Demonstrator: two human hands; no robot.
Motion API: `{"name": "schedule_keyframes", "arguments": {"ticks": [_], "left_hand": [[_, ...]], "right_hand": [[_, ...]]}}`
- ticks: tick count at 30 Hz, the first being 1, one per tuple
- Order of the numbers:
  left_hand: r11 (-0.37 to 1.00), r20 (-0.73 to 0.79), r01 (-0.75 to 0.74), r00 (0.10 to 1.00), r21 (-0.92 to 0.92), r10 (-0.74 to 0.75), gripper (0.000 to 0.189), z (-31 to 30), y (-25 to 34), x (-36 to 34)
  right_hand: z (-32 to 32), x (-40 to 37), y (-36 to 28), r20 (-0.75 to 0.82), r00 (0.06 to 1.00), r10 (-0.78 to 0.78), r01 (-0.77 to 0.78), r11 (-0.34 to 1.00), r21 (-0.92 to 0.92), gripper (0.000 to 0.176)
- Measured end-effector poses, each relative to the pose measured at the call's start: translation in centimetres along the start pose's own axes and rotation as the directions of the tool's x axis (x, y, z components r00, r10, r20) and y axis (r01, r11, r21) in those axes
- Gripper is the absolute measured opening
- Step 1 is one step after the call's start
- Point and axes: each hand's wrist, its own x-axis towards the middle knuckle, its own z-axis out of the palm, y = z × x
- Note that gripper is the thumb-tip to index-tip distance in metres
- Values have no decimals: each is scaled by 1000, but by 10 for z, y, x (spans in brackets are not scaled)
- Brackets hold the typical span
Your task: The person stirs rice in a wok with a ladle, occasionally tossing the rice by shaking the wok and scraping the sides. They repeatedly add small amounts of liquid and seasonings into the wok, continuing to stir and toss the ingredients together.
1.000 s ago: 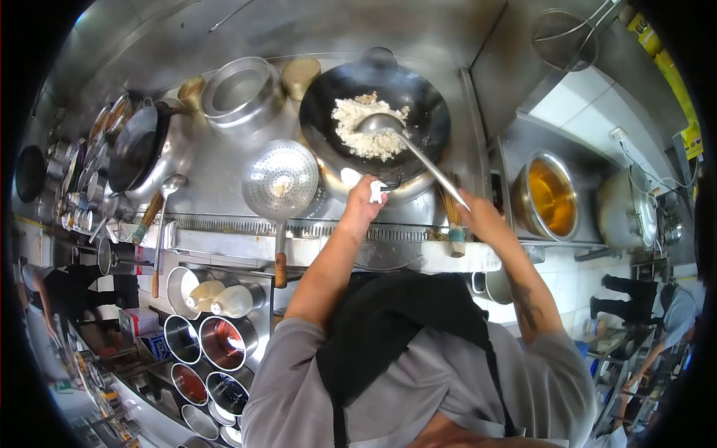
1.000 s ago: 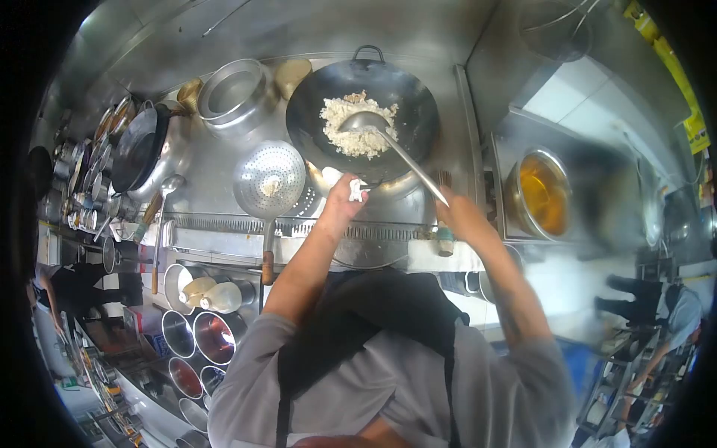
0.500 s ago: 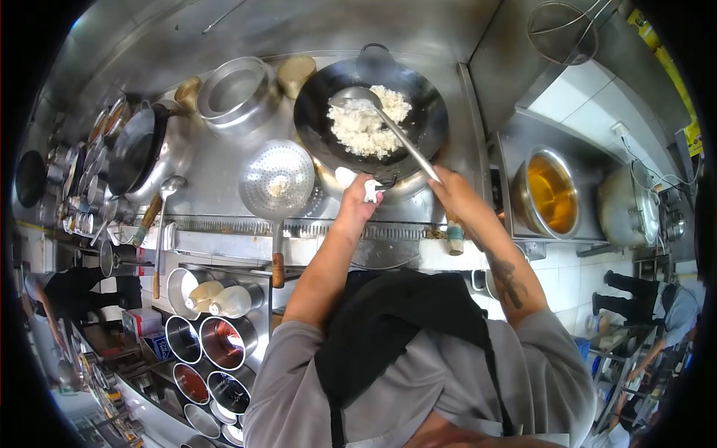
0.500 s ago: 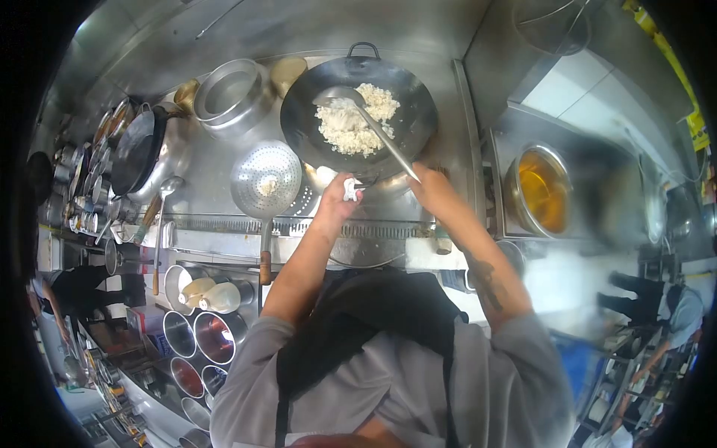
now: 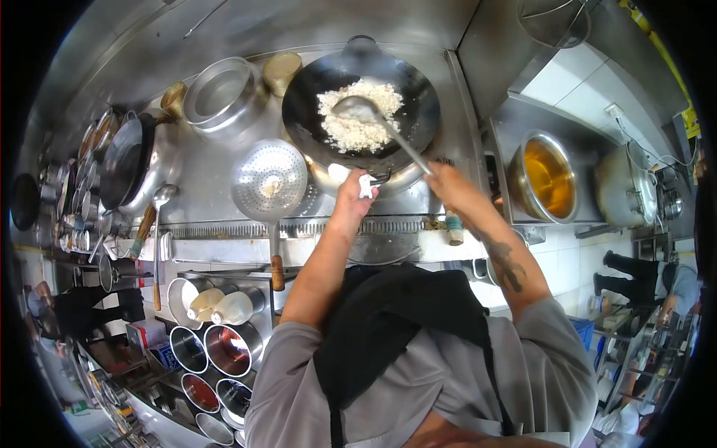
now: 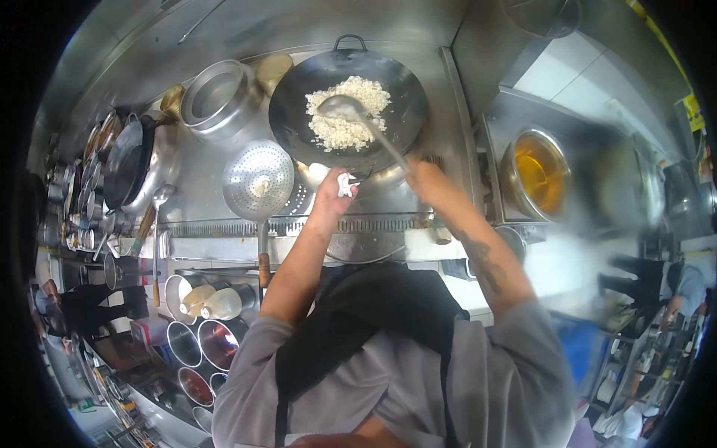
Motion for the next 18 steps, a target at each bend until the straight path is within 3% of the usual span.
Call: {"name": "schedule_keyframes", "arguments": {"ticks": [1, 2, 5, 6, 8, 10, 13, 18], "left_hand": [[1000, -13, 14, 1000, -6, -14, 7, 1, 1, 0], [1000, -8, 16, 1000, -1, -16, 7, 1, 1, -1], [1000, 5, 3, 1000, 5, -3, 8, 1, 1, -3], [1000, 10, -8, 1000, 6, 8, 10, 0, 0, -4], [1000, 32, -29, 999, 2, 29, 12, 2, 0, -3], [999, 48, -45, 998, -15, 45, 12, 0, -1, -4], [999, 13, -2, 1000, -32, 3, 13, 1, 0, -3], [999, 19, 37, 999, 1, -37, 9, 5, 4, -4]], "right_hand": [[2, -10, -5, 38, 999, -28, 26, 998, 52, 29], [4, -18, 0, 18, 986, -163, 163, 987, -2, 25], [-16, -31, -19, 282, 946, 160, -269, 875, 404, 24], [-12, -20, -5, 316, 921, 226, -347, 846, 405, 24], [2, 5, 25, 91, 973, 210, -226, 943, 245, 24], [-19, 8, -16, 77, 923, 377, -385, 907, 170, 31], [11, 26, -2, -282, 954, 103, -109, 994, -5, 28], [29, 33, -16, -90, 996, 19, -27, 996, -82, 26]]}}
